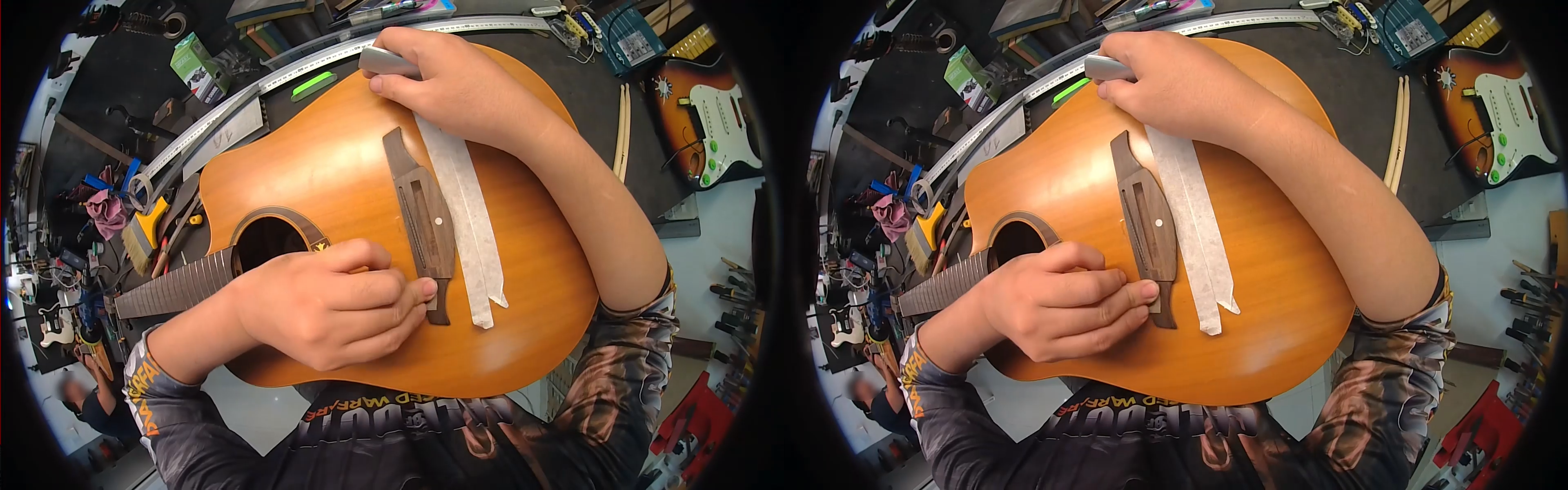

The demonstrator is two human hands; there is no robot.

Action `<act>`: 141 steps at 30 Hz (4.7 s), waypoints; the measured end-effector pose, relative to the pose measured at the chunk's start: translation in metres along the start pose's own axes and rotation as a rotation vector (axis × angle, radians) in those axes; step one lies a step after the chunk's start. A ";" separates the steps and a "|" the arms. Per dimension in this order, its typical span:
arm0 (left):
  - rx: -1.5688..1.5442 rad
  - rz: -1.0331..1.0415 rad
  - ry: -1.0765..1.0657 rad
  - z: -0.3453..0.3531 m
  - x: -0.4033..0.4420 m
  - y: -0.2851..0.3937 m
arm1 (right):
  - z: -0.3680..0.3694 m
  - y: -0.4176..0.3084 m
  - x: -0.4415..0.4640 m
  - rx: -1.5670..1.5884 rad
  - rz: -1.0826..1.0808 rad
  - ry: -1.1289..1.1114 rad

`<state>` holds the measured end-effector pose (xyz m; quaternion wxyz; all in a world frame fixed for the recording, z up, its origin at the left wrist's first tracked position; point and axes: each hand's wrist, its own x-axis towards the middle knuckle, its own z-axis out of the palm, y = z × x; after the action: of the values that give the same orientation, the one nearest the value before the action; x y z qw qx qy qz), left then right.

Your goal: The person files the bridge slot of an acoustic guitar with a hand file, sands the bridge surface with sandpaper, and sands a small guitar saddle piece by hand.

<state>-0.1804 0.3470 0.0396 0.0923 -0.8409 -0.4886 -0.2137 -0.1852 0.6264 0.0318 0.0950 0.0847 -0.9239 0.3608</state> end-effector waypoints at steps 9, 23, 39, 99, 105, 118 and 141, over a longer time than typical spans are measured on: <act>-0.039 0.038 -0.021 -0.002 0.000 0.000 | 0.002 0.000 -0.001 0.035 0.007 0.028; -0.103 0.014 0.044 0.008 0.007 0.001 | -0.001 -0.003 0.000 0.022 0.040 -0.002; -0.534 -0.350 0.249 -0.040 0.018 0.024 | -0.001 0.001 0.000 0.144 0.024 0.022; -0.795 -1.231 1.023 0.065 -0.060 0.294 | 0.166 -0.201 -0.293 0.700 0.105 0.119; -0.784 -1.229 1.055 0.071 -0.059 0.288 | 0.164 -0.205 -0.287 0.751 0.152 0.124; -0.917 -1.223 1.167 0.074 -0.059 0.294 | 0.184 -0.209 -0.288 0.915 0.168 0.147; -0.876 -1.155 1.261 0.085 -0.056 0.291 | 0.184 -0.202 -0.287 0.893 0.215 0.123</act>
<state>0.0692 0.1873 -0.0457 -0.1038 -0.1608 -0.5649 -0.8026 0.1172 0.3797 -0.0373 0.0658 -0.0003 -0.6742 0.7356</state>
